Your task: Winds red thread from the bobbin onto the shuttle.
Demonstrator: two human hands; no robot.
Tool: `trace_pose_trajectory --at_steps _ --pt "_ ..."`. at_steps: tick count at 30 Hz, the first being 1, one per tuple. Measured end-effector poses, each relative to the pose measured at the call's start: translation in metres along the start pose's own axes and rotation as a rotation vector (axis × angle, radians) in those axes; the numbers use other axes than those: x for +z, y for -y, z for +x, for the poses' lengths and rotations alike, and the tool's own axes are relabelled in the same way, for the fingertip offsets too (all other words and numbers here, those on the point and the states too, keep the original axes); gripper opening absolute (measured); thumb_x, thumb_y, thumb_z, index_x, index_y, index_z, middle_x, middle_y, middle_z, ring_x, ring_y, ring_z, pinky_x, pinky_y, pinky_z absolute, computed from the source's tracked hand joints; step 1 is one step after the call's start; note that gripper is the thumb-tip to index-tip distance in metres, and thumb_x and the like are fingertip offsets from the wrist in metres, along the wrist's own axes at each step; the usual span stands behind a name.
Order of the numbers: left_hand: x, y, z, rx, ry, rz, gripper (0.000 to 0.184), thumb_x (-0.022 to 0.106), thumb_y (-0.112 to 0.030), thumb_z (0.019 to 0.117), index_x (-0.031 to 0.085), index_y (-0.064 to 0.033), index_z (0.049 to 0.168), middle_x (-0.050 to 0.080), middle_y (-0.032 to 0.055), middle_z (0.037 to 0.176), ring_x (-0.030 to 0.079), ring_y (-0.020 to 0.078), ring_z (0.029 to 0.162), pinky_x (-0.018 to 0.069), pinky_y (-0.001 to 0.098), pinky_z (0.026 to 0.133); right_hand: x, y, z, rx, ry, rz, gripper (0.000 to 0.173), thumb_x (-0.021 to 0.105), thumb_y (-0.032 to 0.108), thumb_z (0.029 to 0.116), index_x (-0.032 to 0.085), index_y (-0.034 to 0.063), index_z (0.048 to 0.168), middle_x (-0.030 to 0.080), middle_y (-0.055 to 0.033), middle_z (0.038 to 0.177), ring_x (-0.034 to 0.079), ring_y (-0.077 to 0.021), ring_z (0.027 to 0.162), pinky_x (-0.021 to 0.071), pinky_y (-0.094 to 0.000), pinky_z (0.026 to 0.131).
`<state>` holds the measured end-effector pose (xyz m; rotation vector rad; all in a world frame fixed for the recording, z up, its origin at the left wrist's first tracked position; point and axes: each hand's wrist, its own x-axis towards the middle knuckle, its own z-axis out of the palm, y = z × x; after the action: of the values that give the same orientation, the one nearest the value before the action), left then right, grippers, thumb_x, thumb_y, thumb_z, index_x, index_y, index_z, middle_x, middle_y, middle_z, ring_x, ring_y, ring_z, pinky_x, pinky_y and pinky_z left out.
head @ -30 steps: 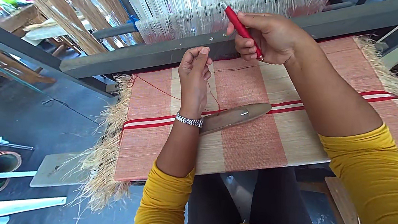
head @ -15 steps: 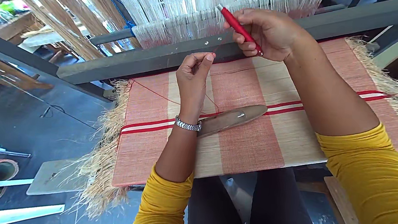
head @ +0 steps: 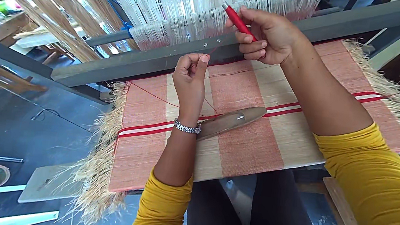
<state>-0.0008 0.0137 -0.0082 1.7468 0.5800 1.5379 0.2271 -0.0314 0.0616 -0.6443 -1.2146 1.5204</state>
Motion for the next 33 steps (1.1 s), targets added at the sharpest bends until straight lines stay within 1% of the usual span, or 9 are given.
trace_pose_trajectory --at_steps 7,8,10,17,21,24,27,31,33 --pt "0.001 -0.002 -0.003 0.038 0.013 0.036 0.014 0.067 -0.017 0.1009 0.073 -0.0060 0.107 0.067 0.0022 0.098 0.062 0.0099 0.085 0.0522 0.0241 0.076 -0.005 0.002 0.000 -0.032 -0.008 -0.064 0.034 0.033 0.037 0.1129 0.058 0.0155 0.115 0.048 0.0044 0.070 0.049 -0.0055 0.054 0.0450 -0.0185 0.050" --pt "0.001 -0.005 -0.007 0.040 0.027 0.067 0.016 0.066 -0.018 0.1015 0.073 -0.0072 0.110 0.066 0.0010 0.098 0.061 0.0081 0.083 0.0513 0.0218 0.074 -0.006 0.003 0.000 -0.027 -0.015 -0.071 0.035 0.032 0.038 0.1129 0.059 0.0156 0.115 0.048 0.0048 0.070 0.047 -0.0048 0.053 0.0432 -0.0176 0.048" --pt "-0.001 -0.013 -0.016 0.038 0.064 0.138 0.019 0.063 -0.020 0.1036 0.072 -0.0112 0.117 0.059 -0.0030 0.093 0.049 0.0034 0.070 0.0395 0.0153 0.061 -0.006 0.004 -0.002 -0.027 -0.026 -0.090 0.037 0.029 0.037 0.1132 0.059 0.0145 0.115 0.047 0.0053 0.068 0.044 -0.0036 0.049 0.0398 -0.0163 0.045" --pt "-0.001 0.001 0.000 0.104 -0.009 0.104 0.013 0.068 -0.020 0.1003 0.072 -0.0079 0.102 0.059 -0.0025 0.088 0.049 0.0066 0.071 0.0402 0.0218 0.063 -0.001 0.005 -0.003 -0.004 -0.055 -0.071 0.041 0.028 0.036 0.1140 0.059 0.0085 0.116 0.051 0.0033 0.066 0.040 -0.0014 0.042 0.0354 -0.0142 0.038" --pt "-0.005 -0.008 -0.012 0.019 0.037 0.242 0.015 0.062 -0.026 0.1042 0.067 -0.0130 0.101 0.049 -0.0040 0.083 0.043 0.0040 0.064 0.0341 0.0161 0.056 0.003 0.006 -0.003 -0.009 -0.082 -0.160 0.043 0.027 0.036 0.1141 0.060 0.0087 0.117 0.053 0.0031 0.068 0.041 -0.0022 0.043 0.0361 -0.0150 0.040" --pt "-0.004 0.003 -0.003 0.017 0.059 0.337 0.018 0.068 -0.030 0.0998 0.075 -0.0138 0.106 0.063 0.0002 0.097 0.058 0.0097 0.086 0.0480 0.0262 0.075 0.011 0.006 -0.003 -0.023 -0.143 -0.306 0.040 0.028 0.029 0.1137 0.061 0.0079 0.121 0.059 0.0002 0.072 0.044 -0.0038 0.045 0.0378 -0.0163 0.041" --pt "-0.001 0.000 -0.003 0.084 0.101 0.390 0.033 0.064 -0.032 0.1004 0.071 -0.0153 0.127 0.064 0.0055 0.132 0.055 0.0203 0.127 0.0446 0.0437 0.105 0.025 0.004 -0.003 0.018 -0.173 -0.458 0.038 0.030 0.026 0.1129 0.060 0.0087 0.126 0.061 -0.0014 0.074 0.046 -0.0052 0.047 0.0385 -0.0176 0.043" --pt "0.009 -0.011 -0.007 0.198 0.076 0.082 0.035 0.060 -0.012 0.1007 0.052 0.0040 0.131 0.060 0.0168 0.133 0.057 0.0257 0.129 0.0481 0.0428 0.110 0.040 -0.002 -0.003 0.035 -0.161 -0.543 0.034 0.032 0.023 0.1124 0.060 0.0098 0.125 0.058 -0.0012 0.073 0.045 -0.0062 0.047 0.0377 -0.0184 0.043" --pt "0.012 -0.017 -0.014 0.116 0.105 -0.099 0.030 0.056 -0.006 0.1013 0.047 0.0007 0.130 0.059 0.0157 0.135 0.058 0.0263 0.128 0.0503 0.0429 0.109 0.046 -0.005 -0.003 0.040 -0.149 -0.578 0.032 0.032 0.022 0.1124 0.060 0.0104 0.124 0.058 -0.0015 0.072 0.044 -0.0065 0.047 0.0354 -0.0185 0.042"
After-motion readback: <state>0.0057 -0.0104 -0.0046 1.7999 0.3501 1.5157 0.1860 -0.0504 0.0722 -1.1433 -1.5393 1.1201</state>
